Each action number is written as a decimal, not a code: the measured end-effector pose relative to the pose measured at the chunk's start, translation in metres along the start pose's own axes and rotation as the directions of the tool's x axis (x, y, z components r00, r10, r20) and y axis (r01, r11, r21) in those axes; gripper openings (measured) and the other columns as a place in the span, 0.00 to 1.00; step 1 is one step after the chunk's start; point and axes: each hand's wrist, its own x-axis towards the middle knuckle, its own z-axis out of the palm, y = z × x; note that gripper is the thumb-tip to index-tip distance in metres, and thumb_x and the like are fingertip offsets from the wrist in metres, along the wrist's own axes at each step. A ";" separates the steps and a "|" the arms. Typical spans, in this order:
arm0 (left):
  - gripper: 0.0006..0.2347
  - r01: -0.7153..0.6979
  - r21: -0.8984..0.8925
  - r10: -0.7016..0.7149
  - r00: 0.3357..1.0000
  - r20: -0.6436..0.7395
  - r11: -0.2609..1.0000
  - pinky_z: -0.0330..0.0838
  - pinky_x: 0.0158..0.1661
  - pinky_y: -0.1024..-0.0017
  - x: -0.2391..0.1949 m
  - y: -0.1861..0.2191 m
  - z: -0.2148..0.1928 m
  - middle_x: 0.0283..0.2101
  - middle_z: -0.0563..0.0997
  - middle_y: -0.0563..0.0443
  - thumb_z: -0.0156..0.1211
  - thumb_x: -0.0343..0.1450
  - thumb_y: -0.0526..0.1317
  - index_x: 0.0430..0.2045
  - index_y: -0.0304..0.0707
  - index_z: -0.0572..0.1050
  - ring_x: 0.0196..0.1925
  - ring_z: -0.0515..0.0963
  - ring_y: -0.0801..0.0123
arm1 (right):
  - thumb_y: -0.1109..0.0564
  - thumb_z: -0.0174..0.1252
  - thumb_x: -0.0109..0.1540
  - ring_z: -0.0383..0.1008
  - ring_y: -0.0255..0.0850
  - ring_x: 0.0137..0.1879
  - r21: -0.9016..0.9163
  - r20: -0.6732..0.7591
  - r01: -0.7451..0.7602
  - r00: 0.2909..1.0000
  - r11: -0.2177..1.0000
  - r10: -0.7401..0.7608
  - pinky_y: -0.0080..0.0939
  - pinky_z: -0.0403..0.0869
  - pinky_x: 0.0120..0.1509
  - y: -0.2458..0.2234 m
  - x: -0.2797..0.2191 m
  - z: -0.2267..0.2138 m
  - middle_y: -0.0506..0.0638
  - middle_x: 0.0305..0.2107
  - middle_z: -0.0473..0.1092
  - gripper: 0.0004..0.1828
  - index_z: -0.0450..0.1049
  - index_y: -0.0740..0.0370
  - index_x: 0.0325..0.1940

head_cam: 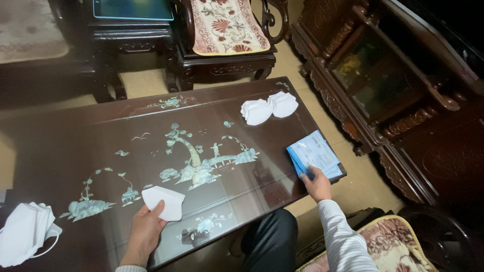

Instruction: Packaging individual face masks into plastic bags

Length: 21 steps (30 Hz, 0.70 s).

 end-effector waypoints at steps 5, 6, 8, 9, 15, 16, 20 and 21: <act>0.15 -0.047 -0.042 0.048 0.999 0.012 0.998 0.74 0.54 0.62 0.035 -0.024 -0.014 0.54 0.80 0.41 0.58 0.73 0.32 0.54 0.31 0.73 0.52 0.78 0.59 | 0.44 0.59 0.64 0.73 0.49 0.65 -0.135 -0.085 0.237 0.965 0.962 -0.249 0.53 0.71 0.65 0.024 0.011 0.021 0.52 0.60 0.73 0.24 0.78 0.58 0.59; 0.15 -0.049 -0.041 0.049 0.999 0.011 0.998 0.74 0.54 0.62 0.024 -0.016 -0.010 0.54 0.80 0.41 0.58 0.73 0.32 0.54 0.31 0.73 0.52 0.78 0.59 | 0.44 0.59 0.64 0.73 0.49 0.65 -0.134 -0.085 0.237 0.965 0.962 -0.250 0.53 0.71 0.65 0.021 0.010 0.019 0.52 0.60 0.73 0.24 0.78 0.58 0.59; 0.17 0.000 0.002 0.000 1.000 -0.007 1.000 0.73 0.57 0.62 0.000 0.000 -0.001 0.57 0.79 0.40 0.58 0.73 0.32 0.57 0.30 0.71 0.56 0.77 0.57 | 0.44 0.50 0.69 0.74 0.52 0.63 -0.043 -0.100 0.156 0.982 0.987 -0.160 0.49 0.70 0.67 0.015 0.008 0.015 0.51 0.58 0.75 0.22 0.79 0.60 0.56; 0.17 -0.002 0.001 0.002 1.000 -0.008 1.000 0.73 0.57 0.62 -0.003 0.002 0.001 0.57 0.79 0.40 0.58 0.73 0.32 0.57 0.30 0.71 0.56 0.77 0.57 | 0.44 0.50 0.69 0.74 0.52 0.63 -0.041 -0.100 0.158 0.982 0.987 -0.161 0.49 0.70 0.67 0.013 0.007 0.010 0.51 0.58 0.75 0.22 0.79 0.60 0.56; 0.16 -0.046 -0.038 0.046 0.999 0.014 0.998 0.74 0.50 0.64 0.041 -0.031 -0.016 0.52 0.81 0.40 0.61 0.72 0.35 0.53 0.27 0.74 0.49 0.79 0.57 | 0.40 0.53 0.66 0.76 0.43 0.63 0.111 -0.060 0.008 0.998 0.994 -0.001 0.41 0.67 0.68 0.022 0.026 -0.005 0.53 0.50 0.80 0.23 0.83 0.56 0.53; 0.16 -0.070 -0.103 0.075 0.996 0.042 0.992 0.75 0.48 0.61 0.058 -0.043 -0.023 0.50 0.82 0.38 0.62 0.71 0.34 0.52 0.26 0.75 0.47 0.80 0.56 | 0.45 0.54 0.69 0.76 0.45 0.61 0.118 -0.208 0.186 0.965 0.975 -0.159 0.43 0.68 0.66 0.011 0.025 -0.006 0.56 0.49 0.79 0.19 0.82 0.58 0.53; 0.17 -0.066 -0.137 0.082 0.991 0.110 0.988 0.76 0.50 0.58 0.042 -0.030 -0.018 0.52 0.82 0.36 0.59 0.72 0.33 0.54 0.21 0.74 0.50 0.81 0.54 | 0.58 0.55 0.70 0.78 0.50 0.58 0.058 -0.420 0.591 0.745 0.804 -0.517 0.47 0.70 0.69 -0.084 -0.018 -0.005 0.60 0.51 0.77 0.12 0.81 0.67 0.47; 0.17 -0.070 -0.138 0.083 0.992 0.092 0.988 0.76 0.50 0.58 0.024 -0.020 -0.017 0.52 0.82 0.36 0.59 0.72 0.33 0.54 0.21 0.74 0.50 0.81 0.54 | 0.58 0.55 0.70 0.78 0.50 0.58 0.070 -0.409 0.595 0.750 0.801 -0.521 0.47 0.70 0.69 -0.109 -0.038 0.011 0.60 0.51 0.77 0.12 0.81 0.67 0.47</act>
